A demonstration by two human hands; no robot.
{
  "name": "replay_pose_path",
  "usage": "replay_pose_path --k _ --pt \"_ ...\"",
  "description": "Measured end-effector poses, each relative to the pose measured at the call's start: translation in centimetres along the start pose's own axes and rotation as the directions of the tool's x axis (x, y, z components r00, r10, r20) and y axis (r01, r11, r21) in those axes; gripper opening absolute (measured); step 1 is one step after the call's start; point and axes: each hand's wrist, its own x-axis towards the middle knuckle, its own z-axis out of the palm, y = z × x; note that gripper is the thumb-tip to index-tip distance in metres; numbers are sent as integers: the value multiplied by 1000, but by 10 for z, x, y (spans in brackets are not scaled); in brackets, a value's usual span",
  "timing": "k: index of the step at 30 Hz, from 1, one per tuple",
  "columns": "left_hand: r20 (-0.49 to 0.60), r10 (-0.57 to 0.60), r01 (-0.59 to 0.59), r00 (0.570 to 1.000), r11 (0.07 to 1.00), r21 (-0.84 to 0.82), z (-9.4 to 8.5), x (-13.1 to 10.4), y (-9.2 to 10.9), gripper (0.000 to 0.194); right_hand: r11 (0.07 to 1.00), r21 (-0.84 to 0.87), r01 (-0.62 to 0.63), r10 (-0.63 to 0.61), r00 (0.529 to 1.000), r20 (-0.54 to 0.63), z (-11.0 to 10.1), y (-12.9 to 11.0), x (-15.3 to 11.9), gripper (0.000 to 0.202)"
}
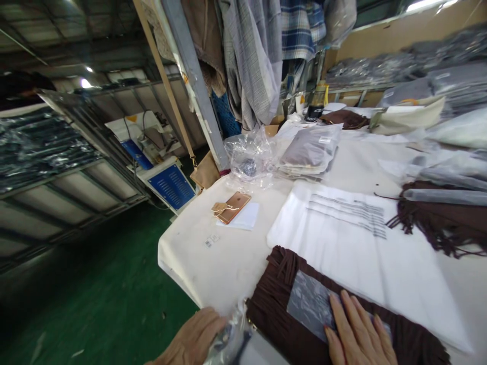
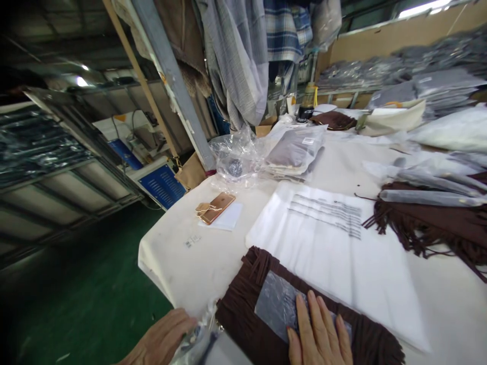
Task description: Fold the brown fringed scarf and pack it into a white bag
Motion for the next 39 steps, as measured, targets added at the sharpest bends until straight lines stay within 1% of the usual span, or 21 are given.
replay_pose_path --k 3,5,7,10,13,15,16,18,20,22,23,25,27,28,30,31,32,34,35,37,39 --pt "-33 -150 147 988 986 -83 9 -8 9 35 1000 4 15 -16 1000 10 1 1 -1 66" --pt "78 -281 291 957 940 -178 17 -11 14 30 999 7 41 -41 998 43 2 2 -3 65" --pt "229 -389 444 892 846 -294 26 -16 17 35 999 9 54 -54 997 50 2 2 -4 66" --pt "432 -453 624 780 620 -475 29 -17 19 50 999 16 43 -43 999 33 1 0 -2 65" --pt "627 -445 768 640 401 -499 4 2 13 60 1000 20 6 -6 1000 3 -2 -2 1 64" --pt "738 -399 836 545 327 -440 -26 23 3 71 1000 18 -11 11 1000 -7 -4 -3 3 63" --pt "776 -366 855 514 290 -430 -41 34 -3 81 1000 18 -15 15 1000 -11 -4 -4 4 63" --pt "829 -256 868 496 176 -465 -71 57 -14 92 1000 24 -18 19 1000 -13 -5 -4 4 63" --pt "848 -139 859 511 75 -506 -92 80 -22 79 999 32 -28 28 999 -26 -4 -4 5 62" --pt "835 -87 839 543 17 -544 -103 104 -22 50 999 37 -35 36 999 -34 -4 -5 7 61" --pt "821 -92 823 564 -11 -567 -104 118 -18 41 998 37 -43 44 998 -38 -4 -6 8 61" --pt "782 -111 781 614 -65 -622 -96 145 -1 40 997 38 -64 66 997 -40 -3 -7 8 59" --pt "738 -109 740 666 -29 -672 -78 171 24 40 993 58 -101 104 993 -55 -2 -9 6 59" --pt "708 -92 714 700 72 -697 -66 183 38 38 990 82 -113 119 990 -70 -2 -9 4 60" --pt "653 -28 609 757 392 -689 -37 199 66 33 968 178 -178 194 978 -81 -2 -9 -1 62" --pt "608 -12 502 794 578 -644 -21 203 78 28 938 248 -242 260 964 -46 -3 -9 -3 64" --pt "564 -19 429 826 671 -605 -6 205 89 23 892 320 -320 335 942 8 -4 -10 -6 66" --pt "470 -28 315 882 778 -544 21 200 103 17 795 414 -444 446 890 97 -8 -10 -9 73" --pt "406 -12 241 914 821 -518 32 196 107 19 785 424 -452 465 882 80 -10 -11 -9 75" --pt "225 94 2 970 920 -391 47 185 110 25 875 363 -321 399 903 -161 -10 -11 -10 72" --pt "33 215 -204 976 957 -207 53 178 110 29 975 186 -124 184 918 -351 -9 -9 -11 62"
